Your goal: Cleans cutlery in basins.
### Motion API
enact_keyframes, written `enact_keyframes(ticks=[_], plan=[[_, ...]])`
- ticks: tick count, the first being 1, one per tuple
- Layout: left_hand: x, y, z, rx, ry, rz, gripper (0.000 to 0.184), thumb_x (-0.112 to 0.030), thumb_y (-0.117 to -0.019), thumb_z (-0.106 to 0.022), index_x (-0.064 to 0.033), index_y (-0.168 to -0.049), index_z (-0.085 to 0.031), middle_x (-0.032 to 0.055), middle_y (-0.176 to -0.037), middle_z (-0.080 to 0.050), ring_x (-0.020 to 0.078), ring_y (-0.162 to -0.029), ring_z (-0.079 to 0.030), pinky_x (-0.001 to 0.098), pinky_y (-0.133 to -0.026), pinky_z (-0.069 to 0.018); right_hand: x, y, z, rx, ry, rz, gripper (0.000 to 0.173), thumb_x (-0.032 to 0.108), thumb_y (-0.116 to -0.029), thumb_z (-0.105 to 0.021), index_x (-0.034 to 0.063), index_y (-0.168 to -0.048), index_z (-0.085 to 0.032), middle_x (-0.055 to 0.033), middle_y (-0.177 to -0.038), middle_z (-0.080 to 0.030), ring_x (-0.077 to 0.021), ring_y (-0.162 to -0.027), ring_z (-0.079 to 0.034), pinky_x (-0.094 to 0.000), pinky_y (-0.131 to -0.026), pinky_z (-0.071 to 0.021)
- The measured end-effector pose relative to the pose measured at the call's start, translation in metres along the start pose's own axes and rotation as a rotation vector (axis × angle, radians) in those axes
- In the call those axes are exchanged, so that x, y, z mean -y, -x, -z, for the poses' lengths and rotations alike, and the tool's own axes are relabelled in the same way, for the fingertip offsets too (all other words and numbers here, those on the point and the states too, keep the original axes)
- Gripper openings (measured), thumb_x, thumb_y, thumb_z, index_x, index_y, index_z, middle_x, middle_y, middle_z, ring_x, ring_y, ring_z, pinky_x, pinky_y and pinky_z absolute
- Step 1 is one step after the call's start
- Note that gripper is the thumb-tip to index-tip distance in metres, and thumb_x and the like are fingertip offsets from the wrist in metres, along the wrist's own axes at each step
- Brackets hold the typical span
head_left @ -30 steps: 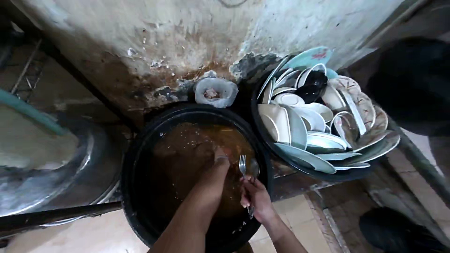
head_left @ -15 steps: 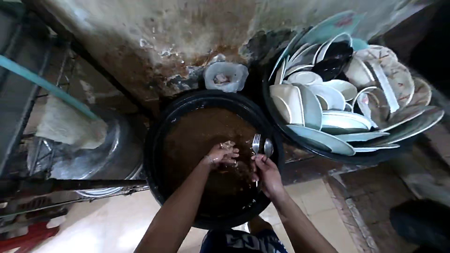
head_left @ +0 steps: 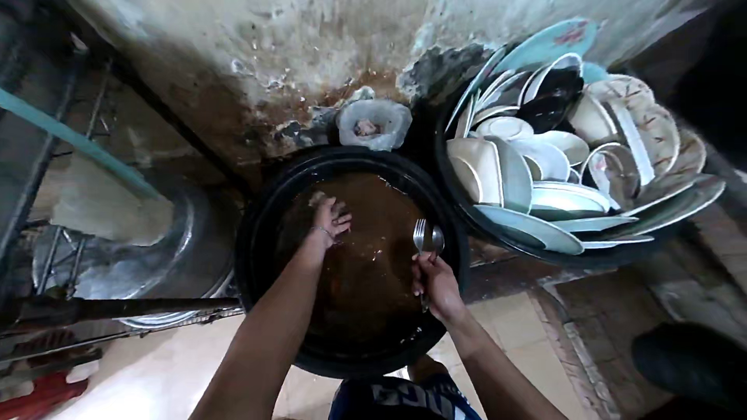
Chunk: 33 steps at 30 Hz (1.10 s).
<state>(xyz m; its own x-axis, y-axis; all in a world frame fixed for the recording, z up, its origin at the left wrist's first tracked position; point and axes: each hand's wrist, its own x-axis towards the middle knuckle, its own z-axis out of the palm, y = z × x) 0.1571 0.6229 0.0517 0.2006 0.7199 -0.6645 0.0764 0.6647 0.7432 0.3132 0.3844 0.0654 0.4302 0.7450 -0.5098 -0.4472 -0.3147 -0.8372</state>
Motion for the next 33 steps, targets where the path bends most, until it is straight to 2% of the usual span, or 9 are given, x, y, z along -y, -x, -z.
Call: enact_keyframes(ticks=[3,7,10,14,20,25,29,31,33], plan=[[0.011,0.006,-0.02,0.013,-0.539,-0.062,0.079,-0.034,-0.0917,-0.074,-0.0061,-0.156,-0.038,0.0258,-0.146,-0.053,0.0405,-0.133,-0.052,0.0602,-0.107,-0.0457,0.0,0.0,0.0,-0.016,-0.043,-0.004,0.025,0.022,-0.1125,-0.039,0.0055,-0.115,-0.058,-0.0031,-0.069,-0.053,-0.0106,-0.047,-0.048,-0.0262,-0.044,-0.0478],[0.042,0.019,-0.053,0.189,-1.311,-0.142,0.076,-0.054,-0.0843,-0.079,-0.0044,-0.139,-0.06,0.0279,-0.141,-0.057,0.047,-0.132,-0.053,0.071,-0.107,-0.041,0.001,0.0,-0.002,-0.032,-0.026,0.002,0.024,0.022,-0.1123,-0.039,0.0063,-0.113,-0.058,-0.0024,-0.067,-0.054,-0.0104,-0.047,-0.048,-0.0264,-0.045,-0.0474],[0.069,0.039,-0.076,0.294,-1.515,-0.19,0.098,-0.039,-0.0779,-0.085,-0.0146,-0.16,-0.037,0.0281,-0.166,-0.022,0.0529,-0.15,-0.025,0.0749,-0.117,-0.0228,0.001,0.002,-0.002,-0.027,-0.008,0.018,0.025,0.023,-0.1124,-0.038,0.0065,-0.113,-0.057,-0.0021,-0.068,-0.053,-0.0104,-0.048,-0.048,-0.026,-0.045,-0.0471],[0.098,0.075,-0.097,0.44,-1.65,-0.16,0.095,-0.033,-0.0798,-0.086,-0.0082,-0.158,-0.038,0.0237,-0.169,-0.013,0.0494,-0.149,-0.026,0.0685,-0.115,-0.0311,0.001,0.002,-0.002,-0.023,0.005,0.046,0.024,0.022,-0.1122,-0.038,0.0067,-0.113,-0.057,-0.0018,-0.065,-0.053,-0.0104,-0.047,-0.047,-0.0267,-0.046,-0.0469],[0.126,0.111,-0.089,0.563,-1.421,-0.052,0.04,-0.017,-0.1027,-0.059,0.0056,-0.135,-0.06,0.0264,-0.141,-0.058,0.0416,-0.131,-0.057,0.0569,-0.109,-0.0464,-0.002,0.001,-0.001,-0.058,-0.004,0.056,0.024,0.022,-0.1122,-0.039,0.0058,-0.112,-0.058,-0.0018,-0.065,-0.052,-0.012,-0.047,-0.049,-0.029,-0.046,-0.0481],[0.123,0.094,-0.052,0.423,-0.922,-0.183,0.034,-0.018,-0.0958,-0.07,-0.0003,-0.125,-0.067,0.0223,-0.12,-0.07,0.035,-0.111,-0.068,0.0551,-0.1,-0.0526,-0.001,0.004,-0.001,-0.074,-0.003,0.097,0.023,0.024,-0.1114,-0.042,0.008,-0.11,-0.058,0.0007,-0.062,-0.048,-0.0103,-0.045,-0.044,-0.0283,-0.045,-0.0463],[0.102,0.095,-0.027,0.425,-0.324,0.047,0.04,-0.034,-0.1107,-0.048,-0.0045,-0.133,-0.062,0.017,-0.11,-0.073,0.0262,-0.088,-0.074,0.0423,-0.077,-0.0628,-0.004,0.003,-0.002,-0.098,0.061,0.12,0.019,0.026,-0.1072,-0.054,0.009,-0.102,-0.063,0.005,-0.051,-0.038,-0.0078,-0.041,-0.038,-0.0276,-0.044,-0.0417],[0.084,0.095,-0.02,0.397,-0.1,0.119,0.057,-0.05,-0.1116,-0.032,-0.0067,-0.142,-0.052,0.0184,-0.112,-0.071,0.0296,-0.089,-0.073,0.0445,-0.075,-0.0624,-0.002,0.002,-0.005,-0.104,0.065,0.087,0.026,0.028,-0.1096,-0.048,0.0078,-0.104,-0.064,0.0048,-0.052,-0.036,-0.0081,-0.041,-0.038,-0.0276,-0.043,-0.0418],[0.061,0.094,-0.01,0.349,0.031,0.062,0.068,-0.06,-0.1086,-0.028,-0.0092,-0.151,-0.041,0.0173,-0.127,-0.066,0.0279,-0.107,-0.068,0.0449,-0.089,-0.0583,0.0,0.002,-0.007,-0.119,0.059,0.059,0.032,0.031,-0.1116,-0.043,0.0068,-0.107,-0.063,0.0049,-0.053,-0.037,-0.0078,-0.041,-0.038,-0.0263,-0.042,-0.0422]])
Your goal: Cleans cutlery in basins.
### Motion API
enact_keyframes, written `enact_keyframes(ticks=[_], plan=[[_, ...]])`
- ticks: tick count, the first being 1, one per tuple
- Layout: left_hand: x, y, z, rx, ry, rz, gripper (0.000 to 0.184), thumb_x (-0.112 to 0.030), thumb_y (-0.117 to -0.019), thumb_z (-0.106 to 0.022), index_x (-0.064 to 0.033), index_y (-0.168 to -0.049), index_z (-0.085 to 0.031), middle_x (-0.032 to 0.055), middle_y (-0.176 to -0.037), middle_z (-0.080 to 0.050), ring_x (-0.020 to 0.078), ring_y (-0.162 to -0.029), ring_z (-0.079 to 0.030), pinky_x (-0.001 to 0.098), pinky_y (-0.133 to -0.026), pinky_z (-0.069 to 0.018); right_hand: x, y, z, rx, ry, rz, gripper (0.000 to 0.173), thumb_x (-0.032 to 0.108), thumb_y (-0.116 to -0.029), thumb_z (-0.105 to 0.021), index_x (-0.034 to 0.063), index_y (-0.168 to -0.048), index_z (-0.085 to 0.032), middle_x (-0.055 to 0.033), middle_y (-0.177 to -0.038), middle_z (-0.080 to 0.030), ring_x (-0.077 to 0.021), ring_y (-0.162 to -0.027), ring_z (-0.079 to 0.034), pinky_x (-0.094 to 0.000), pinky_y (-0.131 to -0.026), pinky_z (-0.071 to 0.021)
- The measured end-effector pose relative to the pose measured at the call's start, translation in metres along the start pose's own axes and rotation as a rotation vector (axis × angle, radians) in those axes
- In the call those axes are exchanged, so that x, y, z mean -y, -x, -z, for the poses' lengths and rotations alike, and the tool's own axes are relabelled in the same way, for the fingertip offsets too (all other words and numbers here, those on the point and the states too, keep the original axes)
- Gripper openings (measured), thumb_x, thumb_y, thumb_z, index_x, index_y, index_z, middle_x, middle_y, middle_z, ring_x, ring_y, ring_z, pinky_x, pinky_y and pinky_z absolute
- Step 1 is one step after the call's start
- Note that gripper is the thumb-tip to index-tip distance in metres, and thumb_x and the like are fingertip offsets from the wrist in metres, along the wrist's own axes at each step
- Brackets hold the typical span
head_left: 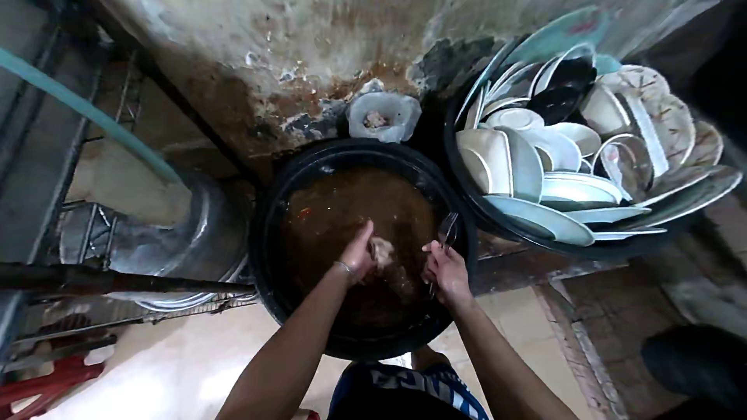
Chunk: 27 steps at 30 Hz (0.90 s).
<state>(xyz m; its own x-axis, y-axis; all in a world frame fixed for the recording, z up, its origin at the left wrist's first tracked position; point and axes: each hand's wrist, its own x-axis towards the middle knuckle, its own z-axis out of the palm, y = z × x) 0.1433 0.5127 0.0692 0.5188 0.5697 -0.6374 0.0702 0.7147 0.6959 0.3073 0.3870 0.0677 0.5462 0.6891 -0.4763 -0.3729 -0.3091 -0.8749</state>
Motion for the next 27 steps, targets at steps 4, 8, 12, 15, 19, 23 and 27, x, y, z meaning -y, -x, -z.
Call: enact_keyframes(ticks=[4,8,12,15,19,23,27], plan=[[-0.019,-0.015,0.043,-0.299,-0.645,-0.163,0.097,-0.039,-0.0965,-0.072,-0.0145,-0.167,-0.01,0.0229,-0.158,-0.042,0.0379,-0.138,-0.052,0.0559,-0.111,-0.0466,-0.003,0.0,0.002,0.005,-0.001,0.026,0.032,0.031,-0.1114,-0.042,0.0064,-0.106,-0.062,0.0044,-0.054,-0.038,-0.0089,-0.041,-0.039,-0.0282,-0.043,-0.0435],[-0.011,-0.02,0.067,-0.409,-1.383,0.162,0.092,-0.056,-0.0886,-0.074,-0.015,-0.161,-0.034,0.0268,-0.163,-0.032,0.0503,-0.138,-0.047,0.0691,-0.106,-0.0432,-0.005,0.0,0.0,0.035,-0.001,0.04,0.031,0.028,-0.1112,-0.042,0.0062,-0.103,-0.062,0.0038,-0.053,-0.039,-0.0094,-0.042,-0.04,-0.0288,-0.044,-0.0437],[0.007,-0.015,0.058,-0.333,-1.481,0.235,0.099,-0.049,-0.0818,-0.084,-0.0142,-0.161,-0.035,0.0291,-0.167,-0.017,0.056,-0.137,-0.044,0.0674,-0.103,-0.0478,-0.005,0.003,0.0,0.047,0.005,0.039,0.029,0.028,-0.1103,-0.045,0.0071,-0.103,-0.063,0.0039,-0.054,-0.038,-0.0085,-0.043,-0.039,-0.0272,-0.044,-0.0414],[0.023,-0.006,0.031,-0.216,-1.539,0.232,0.097,-0.041,-0.0834,-0.084,-0.015,-0.162,-0.033,0.0255,-0.169,-0.013,0.0561,-0.139,-0.04,0.0689,-0.102,-0.0471,-0.005,0.003,0.0,0.056,0.008,0.036,0.029,0.028,-0.1109,-0.044,0.0069,-0.104,-0.063,0.0034,-0.056,-0.04,-0.0083,-0.043,-0.039,-0.0266,-0.044,-0.0414],[0.043,0.001,-0.007,-0.054,-1.652,0.314,0.057,-0.022,-0.0957,-0.07,0.002,-0.144,-0.053,0.0297,-0.158,-0.036,0.0515,-0.127,-0.055,0.0685,-0.1,-0.0479,-0.005,0.003,-0.001,0.059,0.006,0.012,0.033,0.03,-0.1119,-0.041,0.0063,-0.104,-0.062,0.0033,-0.054,-0.039,-0.0085,-0.041,-0.038,-0.0263,-0.042,-0.0403],[0.05,0.019,-0.03,0.028,-1.67,0.342,0.037,-0.027,-0.0992,-0.065,-0.0025,-0.127,-0.067,0.0236,-0.132,-0.064,0.0449,-0.122,-0.061,0.068,-0.096,-0.0486,-0.006,0.002,0.0,0.063,0.014,0.003,0.034,0.031,-0.1121,-0.04,0.006,-0.105,-0.062,0.0032,-0.052,-0.039,-0.0086,-0.041,-0.039,-0.0268,-0.043,-0.0411],[0.06,0.019,-0.023,0.079,-1.661,0.362,0.042,-0.037,-0.0991,-0.064,-0.0007,-0.12,-0.069,0.0226,-0.126,-0.068,0.042,-0.118,-0.064,0.0663,-0.095,-0.0499,-0.005,0.004,0.002,0.078,-0.004,0.021,0.036,0.03,-0.1127,-0.038,0.005,-0.108,-0.064,0.0025,-0.054,-0.042,-0.0097,-0.043,-0.044,-0.0285,-0.046,-0.0466]])
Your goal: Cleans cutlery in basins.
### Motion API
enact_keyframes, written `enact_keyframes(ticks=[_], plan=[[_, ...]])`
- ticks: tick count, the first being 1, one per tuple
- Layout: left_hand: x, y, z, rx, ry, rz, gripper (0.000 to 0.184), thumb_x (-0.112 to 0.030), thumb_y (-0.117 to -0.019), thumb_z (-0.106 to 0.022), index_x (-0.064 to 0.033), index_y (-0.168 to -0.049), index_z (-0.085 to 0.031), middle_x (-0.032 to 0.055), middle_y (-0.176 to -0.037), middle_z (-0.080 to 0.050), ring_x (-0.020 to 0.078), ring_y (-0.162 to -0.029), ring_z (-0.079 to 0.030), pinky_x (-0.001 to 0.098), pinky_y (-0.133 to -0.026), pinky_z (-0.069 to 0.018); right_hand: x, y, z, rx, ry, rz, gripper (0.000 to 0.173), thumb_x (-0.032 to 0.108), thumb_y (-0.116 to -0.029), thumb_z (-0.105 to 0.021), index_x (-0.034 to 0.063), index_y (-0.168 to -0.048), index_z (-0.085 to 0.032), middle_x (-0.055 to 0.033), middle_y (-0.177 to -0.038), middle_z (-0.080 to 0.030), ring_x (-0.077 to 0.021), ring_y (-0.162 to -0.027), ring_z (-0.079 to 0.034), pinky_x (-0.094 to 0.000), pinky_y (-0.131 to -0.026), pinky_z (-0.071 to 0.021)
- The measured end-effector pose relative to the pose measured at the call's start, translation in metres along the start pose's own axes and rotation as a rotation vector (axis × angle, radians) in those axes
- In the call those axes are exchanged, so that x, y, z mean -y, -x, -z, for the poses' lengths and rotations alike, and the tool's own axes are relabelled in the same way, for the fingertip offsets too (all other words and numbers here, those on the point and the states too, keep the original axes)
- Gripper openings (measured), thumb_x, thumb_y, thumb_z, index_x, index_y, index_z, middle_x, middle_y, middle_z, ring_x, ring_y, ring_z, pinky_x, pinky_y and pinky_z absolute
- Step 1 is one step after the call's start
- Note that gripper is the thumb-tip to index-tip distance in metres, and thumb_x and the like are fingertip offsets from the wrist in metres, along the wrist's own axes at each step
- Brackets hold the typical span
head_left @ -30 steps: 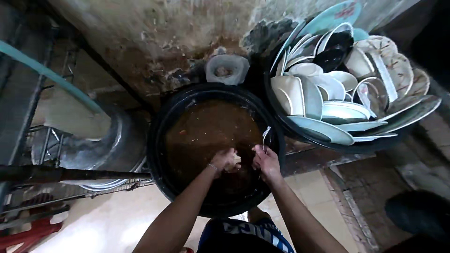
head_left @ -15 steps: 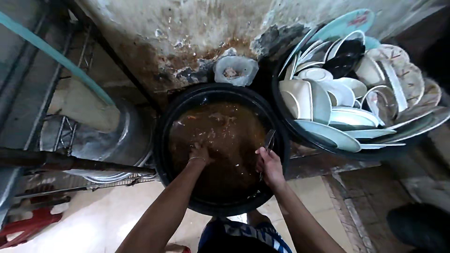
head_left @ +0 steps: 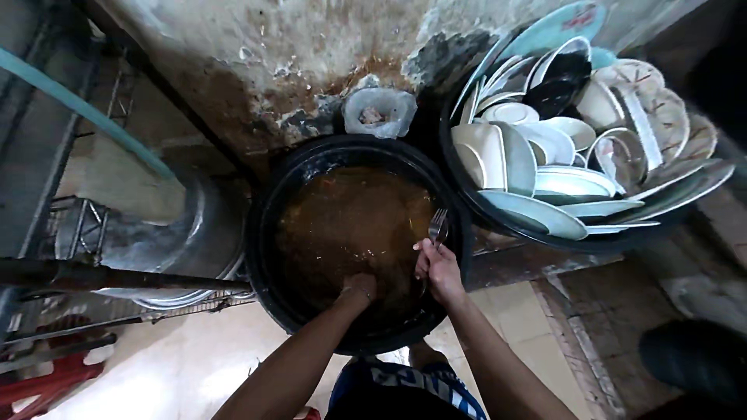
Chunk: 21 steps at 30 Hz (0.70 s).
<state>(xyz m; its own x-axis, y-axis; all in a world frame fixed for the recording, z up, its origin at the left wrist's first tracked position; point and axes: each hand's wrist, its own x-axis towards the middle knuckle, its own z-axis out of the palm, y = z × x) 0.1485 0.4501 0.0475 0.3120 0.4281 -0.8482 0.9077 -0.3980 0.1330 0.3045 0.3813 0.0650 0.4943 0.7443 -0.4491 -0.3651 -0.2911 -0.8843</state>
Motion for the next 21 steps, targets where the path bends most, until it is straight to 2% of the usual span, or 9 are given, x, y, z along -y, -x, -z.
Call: enact_keyframes(ticks=[4,6,9,12,13,16,18,20,21], plan=[[0.028,-0.013,-0.001,0.036,0.245,-0.199,0.04,-0.03,-0.1018,-0.064,0.0007,-0.128,-0.065,0.025,-0.123,-0.068,0.0408,-0.113,-0.066,0.062,-0.099,-0.0507,0.002,0.002,0.002,0.015,-0.047,0.032,0.036,0.029,-0.1132,-0.036,0.0045,-0.115,-0.063,-0.0004,-0.066,-0.052,-0.0115,-0.048,-0.049,-0.03,-0.049,-0.0515],[0.039,-0.01,0.003,-0.01,0.465,-0.281,0.038,-0.029,-0.103,-0.063,-0.0012,-0.13,-0.064,0.0225,-0.118,-0.069,0.0365,-0.108,-0.068,0.0586,-0.098,-0.0524,0.002,0.0,0.004,0.016,-0.066,0.056,0.036,0.029,-0.1129,-0.036,0.0061,-0.116,-0.063,0.001,-0.066,-0.05,-0.0099,-0.047,-0.046,-0.0282,-0.047,-0.0486],[0.044,0.002,0.006,-0.109,0.781,-0.247,0.038,-0.031,-0.1061,-0.059,-0.0037,-0.133,-0.06,0.0172,-0.105,-0.071,0.0273,-0.087,-0.07,0.0467,-0.082,-0.0583,0.003,-0.001,0.003,-0.023,-0.08,0.04,0.03,0.026,-0.112,-0.041,0.0078,-0.11,-0.064,0.0052,-0.057,-0.04,-0.0067,-0.043,-0.038,-0.0252,-0.044,-0.0422],[0.044,0.017,0.015,-0.172,1.025,-0.282,0.034,-0.029,-0.1074,-0.057,-0.0031,-0.13,-0.06,0.0111,-0.09,-0.069,0.0173,-0.069,-0.064,0.0331,-0.065,-0.055,0.003,-0.003,-0.005,-0.056,-0.083,-0.022,0.022,0.021,-0.1098,-0.048,0.0077,-0.104,-0.064,0.006,-0.054,-0.037,-0.0057,-0.04,-0.035,-0.0233,-0.04,-0.038],[0.042,0.025,0.019,-0.184,1.096,-0.299,0.031,-0.027,-0.1074,-0.057,-0.0031,-0.127,-0.061,0.0087,-0.085,-0.069,0.0142,-0.065,-0.062,0.0289,-0.06,-0.0528,0.003,-0.003,-0.009,-0.044,-0.075,-0.05,0.021,0.022,-0.1091,-0.05,0.0074,-0.105,-0.064,0.0051,-0.055,-0.038,-0.0059,-0.041,-0.035,-0.0229,-0.04,-0.0374],[0.036,0.038,0.026,-0.189,1.241,-0.369,0.026,-0.023,-0.1068,-0.058,-0.0015,-0.122,-0.062,0.0074,-0.084,-0.069,0.0112,-0.062,-0.061,0.0242,-0.056,-0.0505,0.003,-0.007,-0.025,0.098,-0.077,-0.121,0.021,0.029,-0.1071,-0.055,0.01,-0.112,-0.064,0.0021,-0.069,-0.05,-0.0054,-0.044,-0.036,-0.0211,-0.04,-0.0366],[0.032,0.044,0.029,-0.152,1.297,-0.407,0.026,-0.02,-0.1063,-0.059,-0.0009,-0.122,-0.061,0.0085,-0.087,-0.07,0.0109,-0.062,-0.061,0.0232,-0.056,-0.0502,0.004,-0.012,-0.039,0.156,-0.104,-0.175,0.021,0.032,-0.1063,-0.056,0.0115,-0.109,-0.06,0.0011,-0.075,-0.055,-0.0041,-0.044,-0.036,-0.0195,-0.04,-0.0365],[0.029,0.047,0.033,-0.119,1.302,-0.383,0.028,-0.023,-0.107,-0.058,-0.0027,-0.126,-0.062,0.0093,-0.091,-0.072,0.0113,-0.063,-0.062,0.0241,-0.057,-0.051,0.009,-0.018,-0.052,0.079,-0.131,-0.174,0.02,0.026,-0.1061,-0.057,0.0067,-0.111,-0.061,-0.0014,-0.076,-0.059,-0.0048,-0.046,-0.042,-0.0201,-0.042,-0.04],[0.032,0.044,0.033,-0.132,1.284,-0.341,0.03,-0.027,-0.1073,-0.057,-0.006,-0.127,-0.063,0.0088,-0.093,-0.073,0.011,-0.063,-0.061,0.0246,-0.056,-0.0489,0.013,-0.023,-0.054,0.036,-0.127,-0.164,0.02,0.025,-0.1069,-0.055,0.0061,-0.111,-0.061,-0.0031,-0.082,-0.063,-0.0073,-0.052,-0.05,-0.0222,-0.047,-0.0462]])
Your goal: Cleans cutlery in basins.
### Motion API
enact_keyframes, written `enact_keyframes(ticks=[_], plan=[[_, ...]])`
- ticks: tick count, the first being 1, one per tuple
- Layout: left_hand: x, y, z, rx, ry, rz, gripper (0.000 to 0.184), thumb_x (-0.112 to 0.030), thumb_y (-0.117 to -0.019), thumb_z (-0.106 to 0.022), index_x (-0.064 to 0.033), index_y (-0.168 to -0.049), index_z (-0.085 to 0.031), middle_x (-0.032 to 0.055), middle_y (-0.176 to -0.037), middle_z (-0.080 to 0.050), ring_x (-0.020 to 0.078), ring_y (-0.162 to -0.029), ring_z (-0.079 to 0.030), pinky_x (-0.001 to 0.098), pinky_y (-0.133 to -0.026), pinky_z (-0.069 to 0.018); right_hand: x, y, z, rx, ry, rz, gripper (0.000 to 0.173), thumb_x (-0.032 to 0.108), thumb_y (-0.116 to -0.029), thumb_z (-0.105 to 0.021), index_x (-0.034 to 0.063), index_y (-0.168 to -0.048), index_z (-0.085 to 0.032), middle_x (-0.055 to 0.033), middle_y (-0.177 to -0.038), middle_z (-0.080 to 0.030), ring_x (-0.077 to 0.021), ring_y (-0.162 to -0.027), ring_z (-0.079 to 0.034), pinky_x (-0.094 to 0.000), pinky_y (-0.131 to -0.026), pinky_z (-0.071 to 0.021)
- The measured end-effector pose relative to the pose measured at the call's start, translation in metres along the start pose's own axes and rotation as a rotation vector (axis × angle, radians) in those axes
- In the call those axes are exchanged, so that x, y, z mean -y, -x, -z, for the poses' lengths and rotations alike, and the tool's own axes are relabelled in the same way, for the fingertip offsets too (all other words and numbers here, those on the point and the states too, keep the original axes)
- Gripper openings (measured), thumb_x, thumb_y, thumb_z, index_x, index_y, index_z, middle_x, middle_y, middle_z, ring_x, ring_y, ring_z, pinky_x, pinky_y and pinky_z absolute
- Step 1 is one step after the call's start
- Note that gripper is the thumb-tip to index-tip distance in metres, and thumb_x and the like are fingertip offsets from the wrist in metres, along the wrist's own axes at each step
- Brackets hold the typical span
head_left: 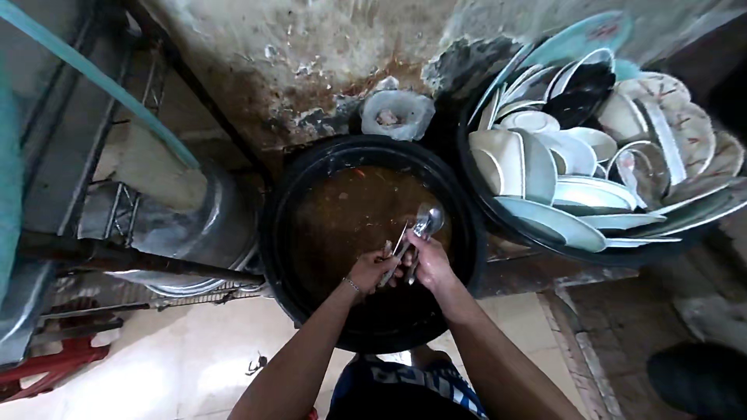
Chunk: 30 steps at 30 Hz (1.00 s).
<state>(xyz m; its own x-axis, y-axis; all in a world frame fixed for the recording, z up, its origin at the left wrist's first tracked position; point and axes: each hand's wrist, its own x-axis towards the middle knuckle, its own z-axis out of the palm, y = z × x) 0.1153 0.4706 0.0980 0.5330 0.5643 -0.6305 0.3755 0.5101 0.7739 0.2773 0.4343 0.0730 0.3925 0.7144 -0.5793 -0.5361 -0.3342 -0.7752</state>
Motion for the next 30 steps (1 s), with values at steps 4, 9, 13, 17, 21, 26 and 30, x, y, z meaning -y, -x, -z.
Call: enact_keyframes(ticks=[4,9,13,17,21,26,30], plan=[[0.031,-0.036,0.031,-0.254,-0.146,0.075,0.036,-0.036,-0.103,-0.064,-0.0115,-0.129,-0.069,0.0131,-0.115,-0.071,0.0238,-0.099,-0.067,0.0458,-0.087,-0.055,0.006,-0.015,0.009,-0.103,-0.032,0.075,0.03,0.031,-0.1122,-0.041,0.0025,-0.117,-0.052,-0.0094,-0.079,-0.065,-0.0242,-0.068,-0.071,-0.0446,-0.069,-0.0646],[0.054,-0.065,0.05,-0.483,-0.253,0.194,0.034,-0.02,-0.0948,-0.073,-0.0065,-0.126,-0.069,0.0231,-0.124,-0.068,0.0403,-0.118,-0.064,0.0614,-0.099,-0.0502,-0.015,-0.021,0.019,-0.166,0.163,-0.018,0.029,0.036,-0.11,-0.048,0.0095,-0.113,-0.059,0.0047,-0.059,-0.037,-0.0088,-0.043,-0.037,-0.0274,-0.044,-0.0425],[0.042,-0.065,0.045,-0.525,0.167,0.065,0.035,-0.015,-0.0935,-0.076,-0.0047,-0.125,-0.066,0.0156,-0.109,-0.07,0.0253,-0.092,-0.067,0.0441,-0.079,-0.0567,-0.03,-0.014,0.011,-0.148,0.301,-0.068,0.022,0.025,-0.1052,-0.06,0.0062,-0.116,-0.063,0.0,-0.067,-0.047,-0.0093,-0.046,-0.039,-0.0264,-0.043,-0.0403],[0.018,-0.047,0.03,-0.451,0.627,-0.121,0.025,-0.007,-0.0966,-0.07,-0.0004,-0.12,-0.063,0.015,-0.099,-0.071,0.0243,-0.081,-0.071,0.0405,-0.071,-0.062,-0.029,0.001,0.005,-0.04,0.208,-0.033,0.031,0.031,-0.1061,-0.058,0.0083,-0.126,-0.061,-0.0044,-0.092,-0.065,-0.0088,-0.05,-0.045,-0.0257,-0.046,-0.0434],[0.0,-0.037,0.016,-0.351,0.779,-0.138,0.022,-0.007,-0.1011,-0.063,-0.0021,-0.122,-0.059,0.0145,-0.098,-0.071,0.0235,-0.081,-0.071,0.0376,-0.068,-0.0614,-0.017,-0.003,-0.01,0.095,-0.081,-0.04,0.028,0.034,-0.1065,-0.056,0.0079,-0.115,-0.062,-0.0034,-0.092,-0.067,-0.0062,-0.048,-0.043,-0.0226,-0.045,-0.0425],[0.002,-0.036,0.016,-0.204,0.789,-0.137,0.016,-0.008,-0.1026,-0.06,-0.0046,-0.117,-0.063,0.0111,-0.092,-0.07,0.0216,-0.076,-0.07,0.036,-0.065,-0.0613,-0.001,-0.008,-0.02,0.061,-0.218,0.014,0.012,0.022,-0.1039,-0.06,0.0102,-0.105,-0.059,0.0001,-0.068,-0.054,-0.0078,-0.046,-0.044,-0.024,-0.045,-0.0449],[0.008,-0.036,0.035,-0.262,0.176,-0.203,0.016,-0.005,-0.0979,-0.068,0.0007,-0.113,-0.07,0.0126,-0.105,-0.074,0.0206,-0.092,-0.073,0.0372,-0.083,-0.0611,0.016,-0.013,-0.012,0.022,-0.28,0.09,0.013,0.026,-0.1065,-0.054,0.0132,-0.108,-0.059,0.0,-0.078,-0.059,-0.0086,-0.056,-0.052,-0.025,-0.052,-0.0491]])
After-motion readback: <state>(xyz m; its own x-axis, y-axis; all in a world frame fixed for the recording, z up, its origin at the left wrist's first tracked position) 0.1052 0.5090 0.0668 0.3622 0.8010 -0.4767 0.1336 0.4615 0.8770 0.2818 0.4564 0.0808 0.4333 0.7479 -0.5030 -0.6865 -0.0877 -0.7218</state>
